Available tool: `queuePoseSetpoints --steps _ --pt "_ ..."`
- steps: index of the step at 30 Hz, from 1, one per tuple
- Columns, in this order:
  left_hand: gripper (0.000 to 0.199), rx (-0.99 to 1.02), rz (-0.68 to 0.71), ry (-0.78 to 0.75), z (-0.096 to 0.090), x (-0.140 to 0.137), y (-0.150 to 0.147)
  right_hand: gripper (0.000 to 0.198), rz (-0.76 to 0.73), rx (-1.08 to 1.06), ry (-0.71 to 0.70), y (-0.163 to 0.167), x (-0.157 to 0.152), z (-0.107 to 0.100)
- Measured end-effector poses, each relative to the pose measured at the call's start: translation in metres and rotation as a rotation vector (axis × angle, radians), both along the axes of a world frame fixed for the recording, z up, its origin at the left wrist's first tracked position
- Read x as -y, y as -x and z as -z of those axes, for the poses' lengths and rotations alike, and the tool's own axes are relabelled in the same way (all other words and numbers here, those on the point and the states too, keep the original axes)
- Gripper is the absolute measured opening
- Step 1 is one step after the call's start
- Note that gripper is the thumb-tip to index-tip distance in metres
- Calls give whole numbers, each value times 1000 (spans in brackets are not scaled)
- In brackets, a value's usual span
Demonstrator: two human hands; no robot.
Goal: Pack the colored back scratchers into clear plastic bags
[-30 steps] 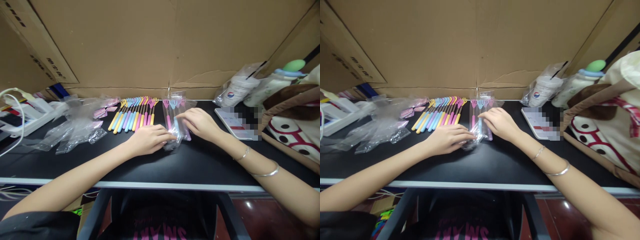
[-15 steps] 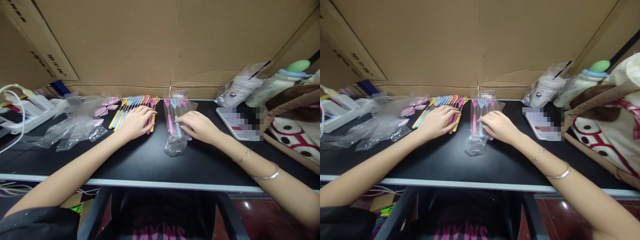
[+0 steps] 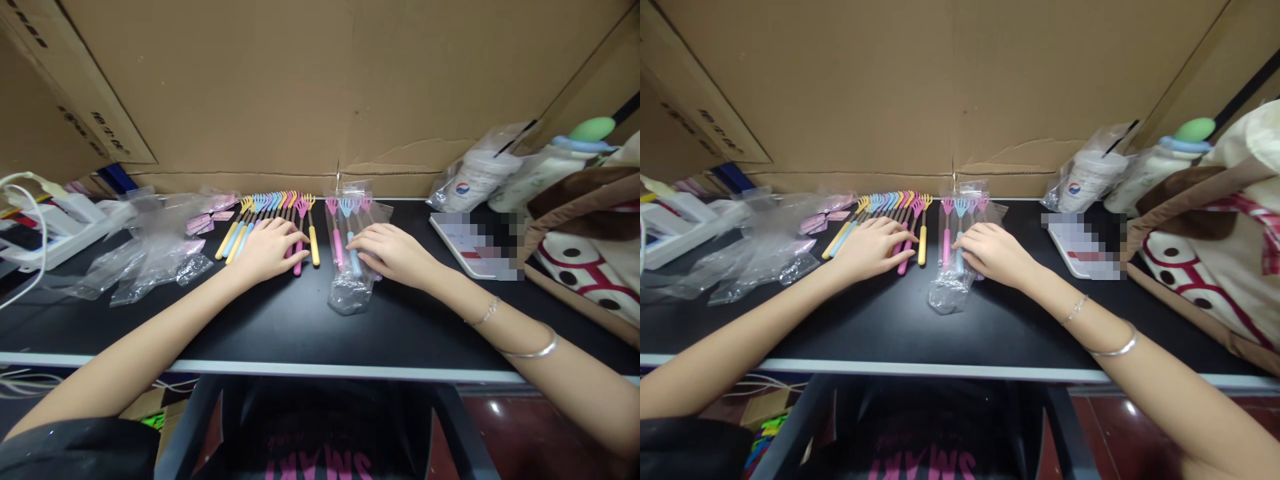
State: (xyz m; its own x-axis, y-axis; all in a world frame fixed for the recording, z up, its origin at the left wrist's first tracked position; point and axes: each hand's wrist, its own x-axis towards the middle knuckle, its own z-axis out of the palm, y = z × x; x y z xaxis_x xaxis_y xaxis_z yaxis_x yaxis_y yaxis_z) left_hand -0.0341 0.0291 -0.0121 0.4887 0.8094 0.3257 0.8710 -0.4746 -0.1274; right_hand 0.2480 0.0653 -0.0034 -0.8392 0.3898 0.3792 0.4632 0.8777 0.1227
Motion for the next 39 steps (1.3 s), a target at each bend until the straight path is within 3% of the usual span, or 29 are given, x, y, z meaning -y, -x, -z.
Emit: queuePoseSetpoints --steps 23,31,34,39 --pt "15 59 -107 33 -3 11 -14 26 22 -19 -16 0 0 3" --pt "9 255 -153 58 -22 16 -13 24 37 -103 -49 0 0 2" --pt "7 376 -100 37 -29 21 -16 23 42 -200 55 2 4 -1" --pt "2 472 122 -49 -25 36 -33 23 -26 -357 395 13 20 -4"
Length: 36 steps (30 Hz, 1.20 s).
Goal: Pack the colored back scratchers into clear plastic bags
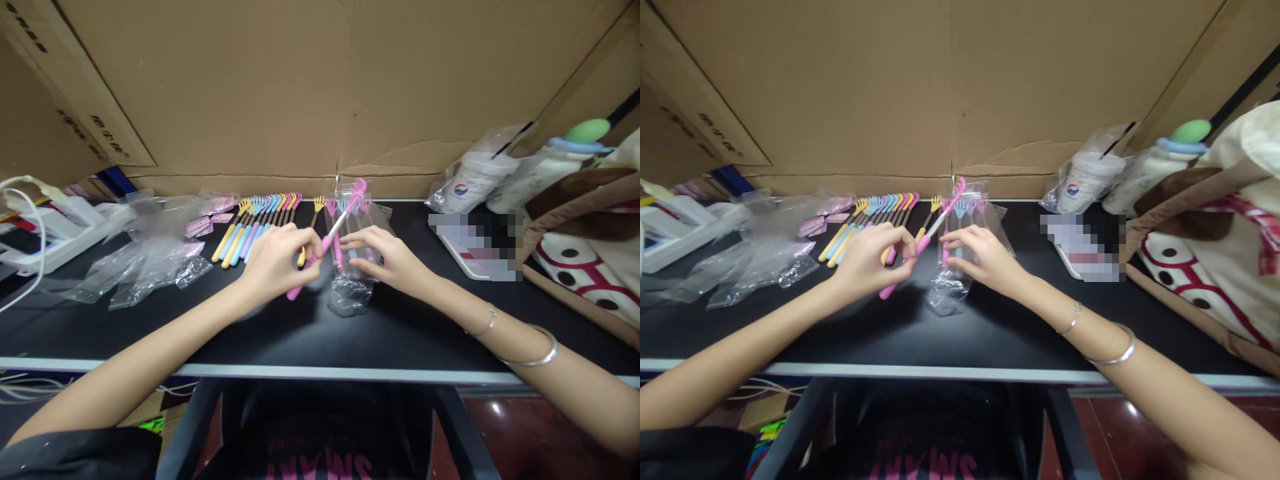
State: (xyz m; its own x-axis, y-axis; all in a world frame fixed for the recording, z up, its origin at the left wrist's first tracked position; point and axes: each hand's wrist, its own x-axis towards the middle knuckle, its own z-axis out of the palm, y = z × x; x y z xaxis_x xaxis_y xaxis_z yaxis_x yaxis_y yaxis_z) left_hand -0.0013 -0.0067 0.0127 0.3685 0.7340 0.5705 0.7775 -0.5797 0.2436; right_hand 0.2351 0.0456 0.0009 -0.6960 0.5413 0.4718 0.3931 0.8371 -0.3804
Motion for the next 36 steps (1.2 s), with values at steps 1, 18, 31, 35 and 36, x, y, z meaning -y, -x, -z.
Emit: queuePoseSetpoints --steps 1,18,31,35,36 --pt "2 -2 36 -20 2 3 -4 22 -18 -29 73 3 3 0" --pt "27 -242 129 7 15 -18 11 29 48 -693 818 9 1 5" --pt "43 -452 -104 130 37 -37 28 39 152 -685 782 -1 -12 8" --pt "41 -463 -125 104 34 -35 26 38 109 -650 750 3 -6 4" --pt "40 -465 -135 94 33 -34 26 37 98 -646 744 3 -6 4"
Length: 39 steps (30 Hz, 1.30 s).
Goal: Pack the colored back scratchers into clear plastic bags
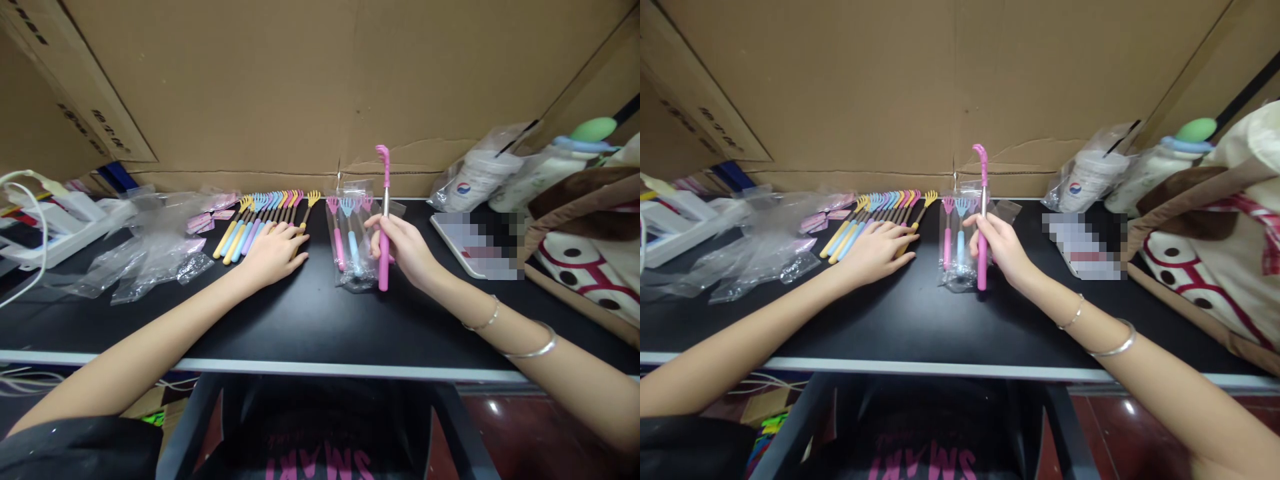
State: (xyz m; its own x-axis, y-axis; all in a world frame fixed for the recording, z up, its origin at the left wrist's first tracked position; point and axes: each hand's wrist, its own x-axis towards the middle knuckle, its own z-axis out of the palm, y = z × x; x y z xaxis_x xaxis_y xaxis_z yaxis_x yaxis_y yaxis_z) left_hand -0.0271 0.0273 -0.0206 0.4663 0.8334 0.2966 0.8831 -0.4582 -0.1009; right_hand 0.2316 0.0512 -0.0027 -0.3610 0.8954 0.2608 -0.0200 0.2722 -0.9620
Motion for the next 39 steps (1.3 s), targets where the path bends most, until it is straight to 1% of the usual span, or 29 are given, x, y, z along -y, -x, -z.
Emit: queuePoseSetpoints --steps 5,8,10,13,17,21,25,29,33,36,39 --pt "37 -23 -50 -41 -2 1 1 35 2 25 -25 -2 0 -3" --pt "36 -15 -19 -50 -3 0 3 36 6 7 -26 -5 -1 -5" --pt "36 5 55 -55 -6 1 1 37 9 -30 -14 -7 -2 -6" --pt "39 18 239 -89 -14 3 -8 36 22 -92 35 -8 -4 -7" --pt "42 -91 436 -216 -22 4 -27 36 49 -117 88 -8 -5 -8" --pt "39 -179 612 -308 -22 -5 -45 38 63 -135 88 -10 -7 -11" --pt "28 -191 709 -357 -22 -14 -55 34 87 -158 34 -14 -10 -16" --pt "28 -201 746 -470 -28 -12 -54 27 128 -174 -1 -19 -15 -17" --pt "24 -174 726 -589 -36 -2 -43 24 157 -170 17 -23 -18 -17" --pt "24 -157 658 -581 -37 7 -36 24 164 -159 17 -24 -20 -18" --pt "24 -147 588 -542 -32 18 -36 19 143 -140 23 -24 -19 -19"
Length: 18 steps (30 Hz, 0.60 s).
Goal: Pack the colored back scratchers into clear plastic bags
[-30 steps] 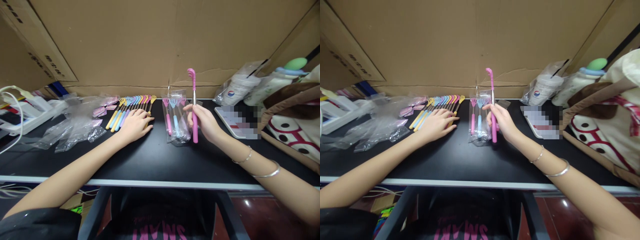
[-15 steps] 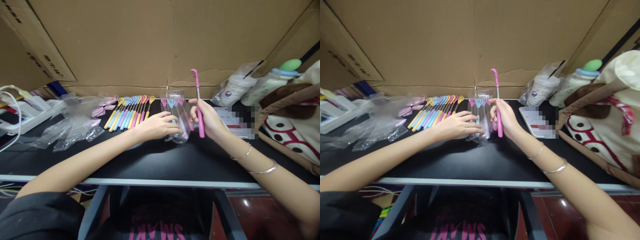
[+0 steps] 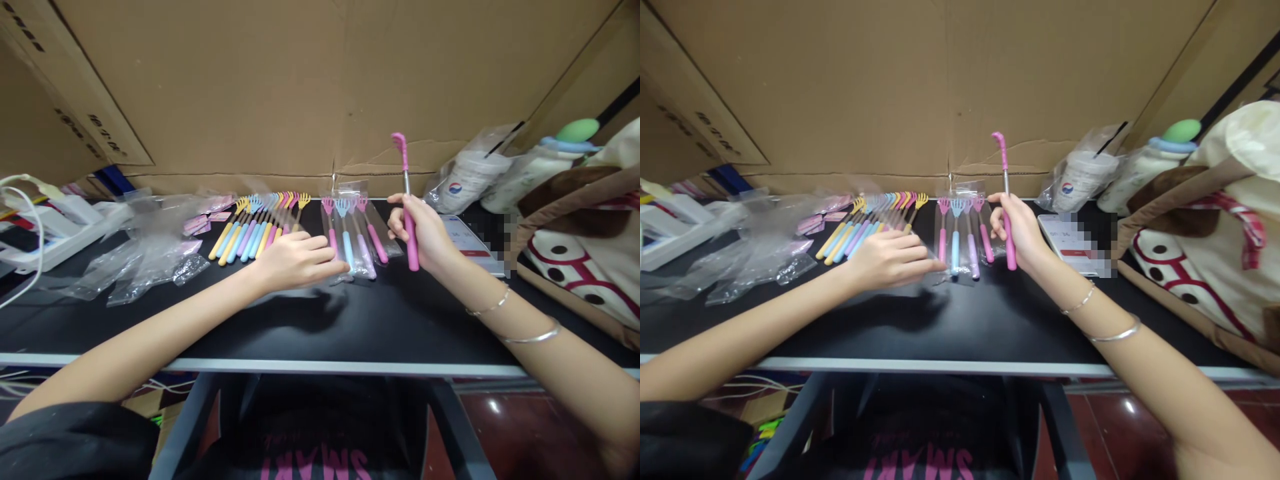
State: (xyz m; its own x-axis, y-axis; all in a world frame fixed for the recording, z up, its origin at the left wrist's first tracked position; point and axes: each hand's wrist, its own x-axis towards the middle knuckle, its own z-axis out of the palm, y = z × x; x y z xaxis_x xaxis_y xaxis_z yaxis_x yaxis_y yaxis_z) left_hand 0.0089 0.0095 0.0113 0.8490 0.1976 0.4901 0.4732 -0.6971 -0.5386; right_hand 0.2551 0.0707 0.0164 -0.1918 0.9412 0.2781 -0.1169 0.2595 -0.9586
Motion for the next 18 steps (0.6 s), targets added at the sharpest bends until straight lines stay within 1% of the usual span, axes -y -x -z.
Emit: queuePoseSetpoints --steps 3,8,11,13,18 --pt "22 36 -59 80 7 8 -7 13 -60 46 56 3 2 -1" --pt "46 89 -154 373 12 10 -9 16 -182 103 160 6 6 1" --pt "54 91 -226 477 13 5 -1 14 -196 86 144 5 3 3" --pt "59 81 -244 526 14 1 5 15 -193 79 113 3 1 4" --pt "55 69 -269 590 17 -4 12 22 -227 186 71 -1 -1 3"
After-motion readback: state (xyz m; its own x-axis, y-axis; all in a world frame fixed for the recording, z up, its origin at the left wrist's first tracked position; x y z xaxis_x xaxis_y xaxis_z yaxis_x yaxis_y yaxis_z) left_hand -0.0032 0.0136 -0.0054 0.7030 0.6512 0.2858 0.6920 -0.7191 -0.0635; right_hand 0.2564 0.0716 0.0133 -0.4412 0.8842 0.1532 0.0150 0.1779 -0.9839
